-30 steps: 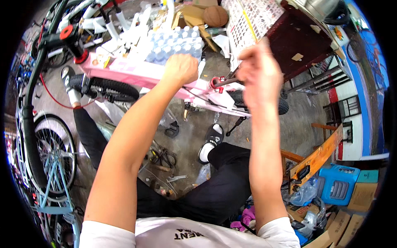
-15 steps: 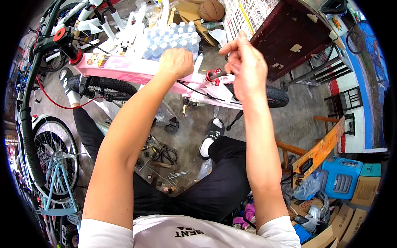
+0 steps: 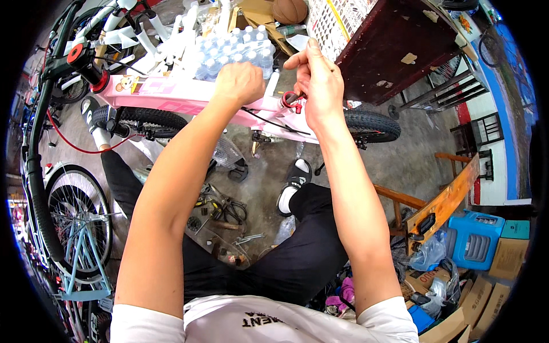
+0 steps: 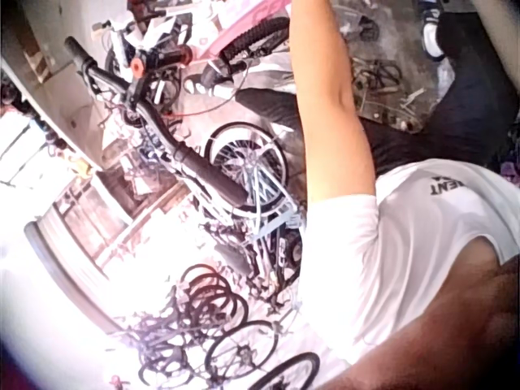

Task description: The person unwraps a bicycle seat from bubble wrap, removes a small component from the seat post using a wrench, and kemudian strikes the underside of the seat with a hammer before reattaching the seat post.

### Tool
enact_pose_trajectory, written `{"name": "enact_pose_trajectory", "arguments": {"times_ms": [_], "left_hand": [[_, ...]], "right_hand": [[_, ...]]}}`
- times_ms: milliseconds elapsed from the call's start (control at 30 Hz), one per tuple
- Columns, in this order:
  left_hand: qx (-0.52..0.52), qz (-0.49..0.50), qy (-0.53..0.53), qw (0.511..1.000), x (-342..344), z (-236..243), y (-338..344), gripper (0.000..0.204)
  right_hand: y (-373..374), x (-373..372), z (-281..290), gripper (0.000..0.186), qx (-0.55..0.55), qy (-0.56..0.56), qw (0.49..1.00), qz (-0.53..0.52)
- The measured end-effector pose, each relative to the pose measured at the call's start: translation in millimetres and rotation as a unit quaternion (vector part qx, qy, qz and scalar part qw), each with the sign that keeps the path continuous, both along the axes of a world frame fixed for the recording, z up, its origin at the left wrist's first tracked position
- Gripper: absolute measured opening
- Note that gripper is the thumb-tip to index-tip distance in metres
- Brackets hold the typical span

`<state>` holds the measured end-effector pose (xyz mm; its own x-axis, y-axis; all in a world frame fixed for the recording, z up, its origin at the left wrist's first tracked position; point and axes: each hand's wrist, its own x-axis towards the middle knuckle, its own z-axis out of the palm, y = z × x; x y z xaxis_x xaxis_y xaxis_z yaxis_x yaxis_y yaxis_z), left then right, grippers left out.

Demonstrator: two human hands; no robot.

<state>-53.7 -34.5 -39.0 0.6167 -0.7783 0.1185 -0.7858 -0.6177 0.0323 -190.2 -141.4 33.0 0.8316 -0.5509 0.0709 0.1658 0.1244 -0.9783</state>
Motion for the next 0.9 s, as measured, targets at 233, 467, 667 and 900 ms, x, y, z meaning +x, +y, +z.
{"name": "enact_pose_trajectory", "arguments": {"times_ms": [233,467,667,900], "left_hand": [[-0.011,0.009,-0.010,1.000,5,-7,5,0.035],[0.006,0.006,-0.007,1.000,3,-4,1,0.036],[0.010,0.009,-0.005,1.000,2,-2,1,0.037],[0.005,0.013,-0.009,1.000,1,0,1,0.036]], "right_hand": [[11,-27,62,0.057,-0.021,-0.121,0.991,-0.048],[22,-12,54,0.059,-0.016,-0.142,0.989,-0.045],[7,8,20,0.060,0.003,-0.099,0.993,-0.063],[-9,20,-6,0.056,0.086,-0.061,0.991,-0.077]]}}
